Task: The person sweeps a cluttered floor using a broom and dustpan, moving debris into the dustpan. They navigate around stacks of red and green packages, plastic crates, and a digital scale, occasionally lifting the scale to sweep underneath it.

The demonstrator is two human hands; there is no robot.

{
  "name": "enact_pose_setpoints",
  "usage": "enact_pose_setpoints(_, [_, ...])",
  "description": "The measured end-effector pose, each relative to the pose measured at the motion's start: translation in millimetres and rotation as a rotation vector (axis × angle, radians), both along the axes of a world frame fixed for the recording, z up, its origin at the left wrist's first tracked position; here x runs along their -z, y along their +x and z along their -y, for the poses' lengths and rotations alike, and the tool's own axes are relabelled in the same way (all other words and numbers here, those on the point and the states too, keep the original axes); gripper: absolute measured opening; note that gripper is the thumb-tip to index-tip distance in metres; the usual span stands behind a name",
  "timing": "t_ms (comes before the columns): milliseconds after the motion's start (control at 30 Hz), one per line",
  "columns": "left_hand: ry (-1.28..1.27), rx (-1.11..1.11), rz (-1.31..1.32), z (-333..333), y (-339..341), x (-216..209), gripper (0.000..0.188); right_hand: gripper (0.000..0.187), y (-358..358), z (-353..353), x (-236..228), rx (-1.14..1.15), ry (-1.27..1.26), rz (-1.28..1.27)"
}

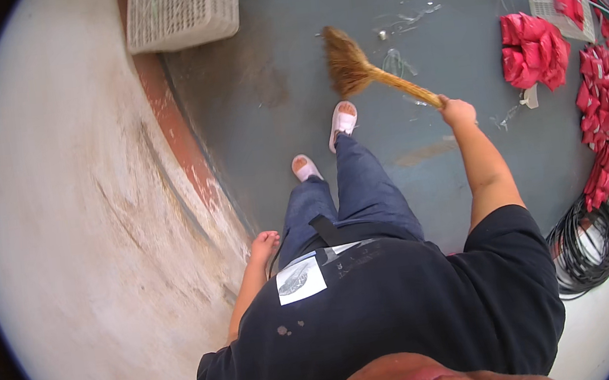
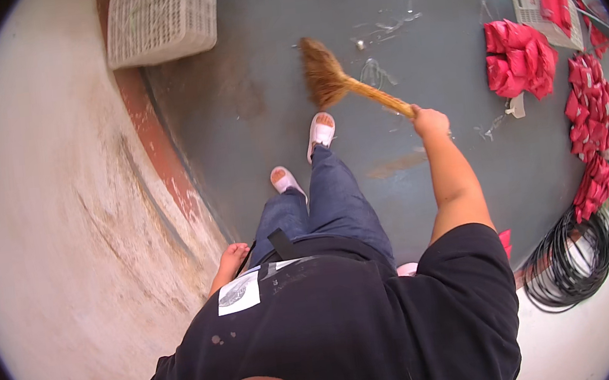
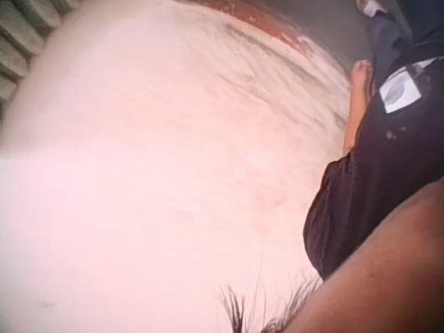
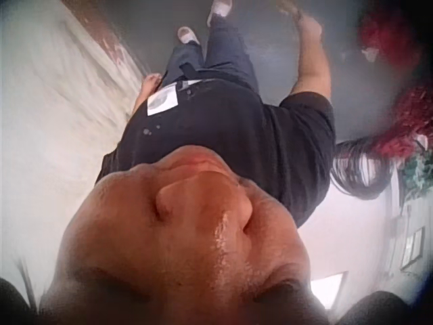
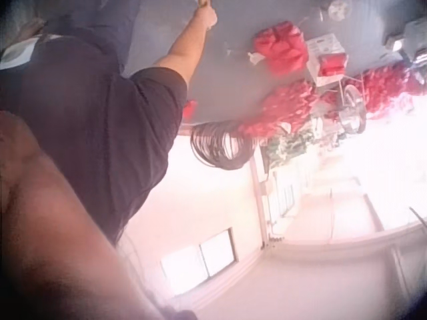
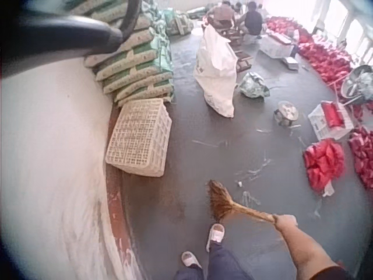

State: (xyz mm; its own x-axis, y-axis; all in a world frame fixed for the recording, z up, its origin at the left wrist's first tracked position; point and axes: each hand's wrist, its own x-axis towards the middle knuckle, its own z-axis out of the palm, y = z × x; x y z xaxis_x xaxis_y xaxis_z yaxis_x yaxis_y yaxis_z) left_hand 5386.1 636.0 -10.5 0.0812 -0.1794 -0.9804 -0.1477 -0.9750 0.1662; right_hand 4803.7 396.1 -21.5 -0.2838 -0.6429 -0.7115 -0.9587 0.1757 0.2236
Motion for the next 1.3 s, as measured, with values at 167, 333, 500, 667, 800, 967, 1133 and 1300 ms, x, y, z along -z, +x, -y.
enact_pose_setpoints(167, [-0.258,0.261,-0.048,128,-40,-21,0.022,0.024,-95,-12,-33,0.081,-0.282,-0.078])
enact_pose_setpoints(333, [-0.197,0.237,-0.185,215,-67,21,0.017,0.057,-92,-111,-55,0.337,-0.109,-0.148])
enact_pose_setpoints(500, [-0.199,0.737,-0.086,296,-99,4,0.017,0.078,34,-251,-56,1.096,0.199,0.342])
enact_pose_setpoints(667, [-0.19,1.049,-0.101,386,-131,-19,0.017,0.06,167,-273,-66,1.851,-0.207,0.508])
enact_pose_setpoints(800, [-0.386,1.299,-0.3,480,-108,22,0.02,0.017,259,-305,99,2.526,-0.581,0.842])
enact_pose_setpoints(967, [-0.168,1.05,-0.061,549,-142,-31,0.018,0.016,242,-228,149,2.986,-0.986,1.056])
enact_pose_setpoints(1133, [-0.088,1.114,-0.001,575,-104,-29,0.018,0.014,163,-28,97,2.935,-0.911,1.265])
enact_pose_setpoints(1300, [0.045,1.23,-0.117,581,-59,11,0.02,0.016,53,109,38,2.715,-0.668,1.575])
